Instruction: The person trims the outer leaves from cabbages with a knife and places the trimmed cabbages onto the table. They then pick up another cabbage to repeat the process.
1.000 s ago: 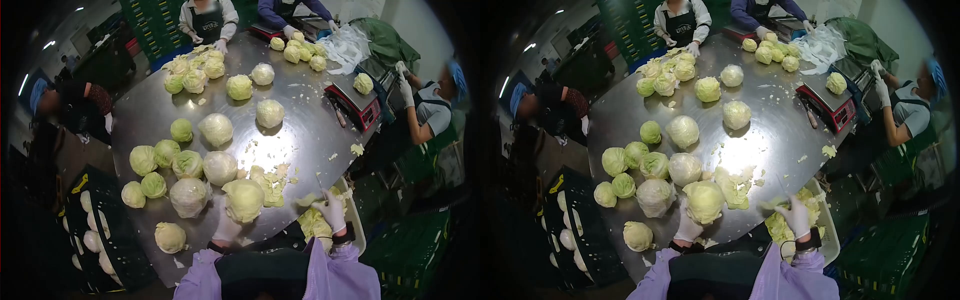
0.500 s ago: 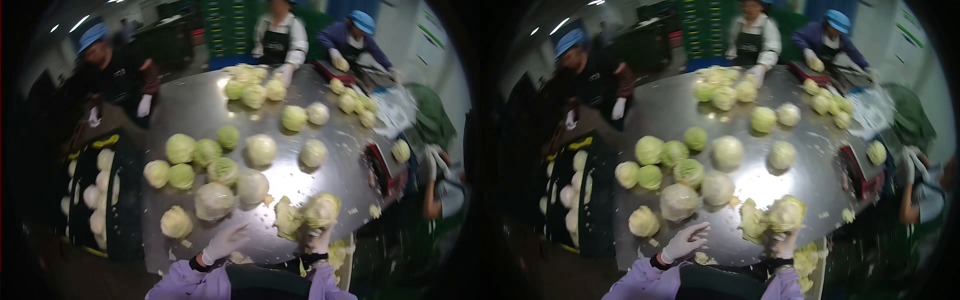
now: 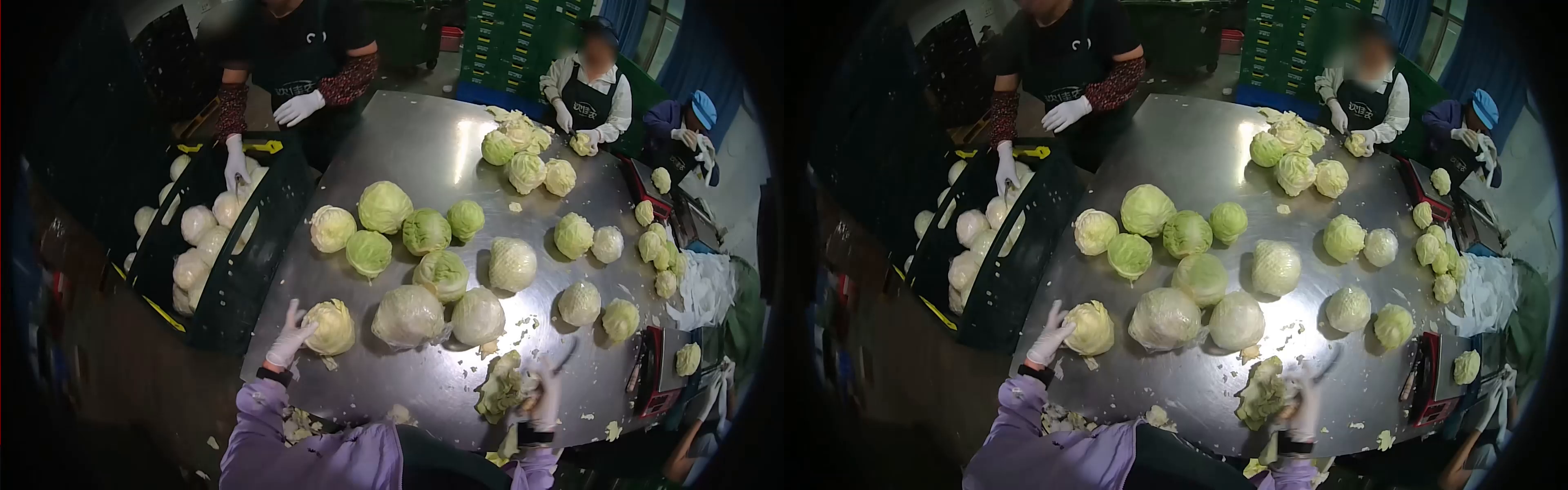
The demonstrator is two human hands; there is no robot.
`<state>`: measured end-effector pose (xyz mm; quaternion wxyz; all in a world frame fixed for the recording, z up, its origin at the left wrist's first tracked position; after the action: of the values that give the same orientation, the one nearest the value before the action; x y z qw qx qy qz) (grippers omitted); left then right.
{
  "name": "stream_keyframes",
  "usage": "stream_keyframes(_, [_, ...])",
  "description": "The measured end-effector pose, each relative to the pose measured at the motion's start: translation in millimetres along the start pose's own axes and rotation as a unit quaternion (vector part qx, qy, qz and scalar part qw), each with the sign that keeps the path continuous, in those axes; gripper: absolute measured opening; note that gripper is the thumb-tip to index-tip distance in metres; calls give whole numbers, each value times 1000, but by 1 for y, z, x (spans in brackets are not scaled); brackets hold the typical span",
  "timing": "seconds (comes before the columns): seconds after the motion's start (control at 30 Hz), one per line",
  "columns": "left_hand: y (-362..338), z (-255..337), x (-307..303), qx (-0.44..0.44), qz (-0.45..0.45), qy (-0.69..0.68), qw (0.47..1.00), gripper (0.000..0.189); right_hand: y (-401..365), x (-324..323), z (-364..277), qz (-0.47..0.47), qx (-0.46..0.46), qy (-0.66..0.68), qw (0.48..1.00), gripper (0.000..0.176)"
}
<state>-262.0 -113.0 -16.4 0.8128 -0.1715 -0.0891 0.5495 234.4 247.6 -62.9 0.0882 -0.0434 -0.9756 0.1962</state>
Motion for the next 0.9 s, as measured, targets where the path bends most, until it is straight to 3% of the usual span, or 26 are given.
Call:
stream_keyframes(0.03, [5, -7, 3, -4, -1, -2, 1000, 69, -78, 67, -36, -125, 43, -99, 986, 46])
stream_keyframes(0.07, [14, -15, 15, -4, -37, -30, 999, 66, -86, 78, 10, -220, 128, -23, 967, 43])
stream_keyframes(0.1, [20, -19, 30, -3, -74, -58, 996, 64, -105, 98, 11, -209, 115, -119, 964, 44])
stream_keyframes(0.17, [21, -20, 58, 2, -103, -69, 992, 61, -122, 126, 29, -230, 120, -116, 959, 49])
stream_keyframes(0.3, [20, -33, 105, 15, -151, -53, 987, 59, -122, 139, 38, -179, 68, -54, 980, 56])
stream_keyframes(0.37, [13, -29, 127, 103, -165, 31, 980, 60, -117, 141, 35, -161, 49, -38, 985, 61])
stream_keyframes(0.43, [1, -43, 158, 33, -184, -31, 982, 60, -110, 135, 18, -118, -1, -36, 992, 70])
stream_keyframes(0.5, [-17, -45, 199, 20, -181, -80, 980, 59, -100, 127, 20, -114, 47, -28, 992, 73])
stream_keyframes(0.53, [-19, -50, 221, 59, -180, -33, 981, 61, -90, 124, 13, -87, -18, -53, 995, 74])
stream_keyframes(0.6, [-36, -48, 272, 18, -205, -66, 976, 63, -61, 107, -1, -1, -172, -107, 979, 73])
stream_keyframes(0.63, [-33, -50, 291, 127, -141, 34, 981, 68, -44, 93, -10, 59, -259, -133, 955, 71])
stream_keyframes(0.67, [-40, -43, 308, 146, -162, 21, 976, 77, -21, 78, -4, 72, -187, -128, 971, 69])
stream_keyframes(0.7, [-61, -14, 333, 90, -265, -152, 948, 77, -12, 78, -14, 65, -168, -96, 979, 67])
stream_keyframes(0.77, [-59, -39, 356, 164, -289, -4, 943, 76, -20, 82, -38, 73, -62, -90, 991, 62])
stream_keyframes(0.83, [-98, -2, 343, 63, -517, -27, 853, 70, 15, 48, -40, 80, -142, 5, 987, 59])
stream_keyframes(0.87, [-80, -14, 330, 29, -568, 48, 821, 60, -12, 55, -60, 131, -131, 37, 982, 58])
stream_keyframes(0.9, [-41, 10, 304, 111, -496, 44, 860, 37, 3, 35, -53, 101, -180, -16, 978, 62])
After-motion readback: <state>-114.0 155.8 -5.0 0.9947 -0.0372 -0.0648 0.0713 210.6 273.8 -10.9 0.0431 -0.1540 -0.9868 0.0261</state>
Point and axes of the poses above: each hand's wrist, its own y-axis towards the middle knuckle, its own x-axis out of the palm, z = x × y, the point moved 9 cm from there along y, towards the middle knuckle, and after that the axes turned 11 degrees about z, right-handed, at the moved point
